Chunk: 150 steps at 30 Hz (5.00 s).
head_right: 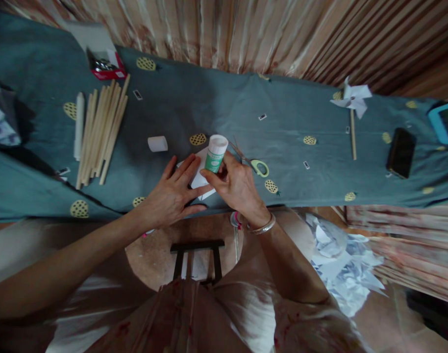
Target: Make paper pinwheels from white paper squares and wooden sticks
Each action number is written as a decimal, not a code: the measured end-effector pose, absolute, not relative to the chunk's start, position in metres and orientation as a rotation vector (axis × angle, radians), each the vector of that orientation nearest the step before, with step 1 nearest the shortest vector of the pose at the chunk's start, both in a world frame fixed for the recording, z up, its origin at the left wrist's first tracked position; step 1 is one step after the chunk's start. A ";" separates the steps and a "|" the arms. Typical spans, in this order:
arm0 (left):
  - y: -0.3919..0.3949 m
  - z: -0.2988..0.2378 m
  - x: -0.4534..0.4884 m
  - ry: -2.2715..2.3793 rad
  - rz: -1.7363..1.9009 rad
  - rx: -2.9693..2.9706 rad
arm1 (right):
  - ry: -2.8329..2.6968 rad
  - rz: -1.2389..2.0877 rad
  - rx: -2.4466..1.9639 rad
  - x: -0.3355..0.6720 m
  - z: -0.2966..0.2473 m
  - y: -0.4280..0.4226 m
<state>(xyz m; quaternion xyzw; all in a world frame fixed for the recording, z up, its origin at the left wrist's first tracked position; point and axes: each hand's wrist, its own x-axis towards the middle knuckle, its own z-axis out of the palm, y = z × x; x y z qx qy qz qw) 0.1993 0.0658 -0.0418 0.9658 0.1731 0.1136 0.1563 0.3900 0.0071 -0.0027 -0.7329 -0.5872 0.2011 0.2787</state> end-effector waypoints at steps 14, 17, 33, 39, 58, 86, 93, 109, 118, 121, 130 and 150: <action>0.065 -0.042 0.200 0.503 0.311 2.755 | -1.579 0.539 -1.898 0.384 -0.008 0.011; 0.065 -0.043 0.200 0.504 0.332 2.733 | -1.579 0.556 -1.886 0.383 -0.010 0.013; 0.066 -0.042 0.200 0.496 0.411 2.735 | -0.683 0.872 -1.456 0.410 -0.007 0.033; 0.097 -0.019 0.186 0.530 0.655 2.733 | -0.470 1.095 -1.311 0.412 -0.004 0.037; 0.122 -0.019 0.186 0.948 0.710 2.232 | -0.412 1.294 -1.126 0.389 0.002 0.041; 0.113 -0.018 0.186 0.829 0.805 2.417 | -0.479 1.315 -1.219 0.369 -0.007 0.044; 0.112 -0.022 0.185 0.861 0.812 2.404 | -0.457 1.272 -1.293 0.359 -0.011 0.047; 0.146 -0.028 0.159 1.217 0.780 2.325 | -1.465 0.609 -1.709 0.404 -0.013 0.008; 0.102 -0.021 0.167 0.585 0.613 2.777 | -1.835 0.471 -1.615 0.410 -0.018 -0.019; 0.091 -0.026 0.174 0.393 0.546 2.812 | -1.829 0.495 -1.631 0.412 -0.020 -0.021; 0.088 -0.029 0.180 0.291 0.539 2.928 | -1.835 0.497 -1.625 0.413 -0.019 -0.020; 0.089 -0.028 0.180 0.216 0.438 2.941 | -1.842 0.473 -1.611 0.416 -0.020 -0.020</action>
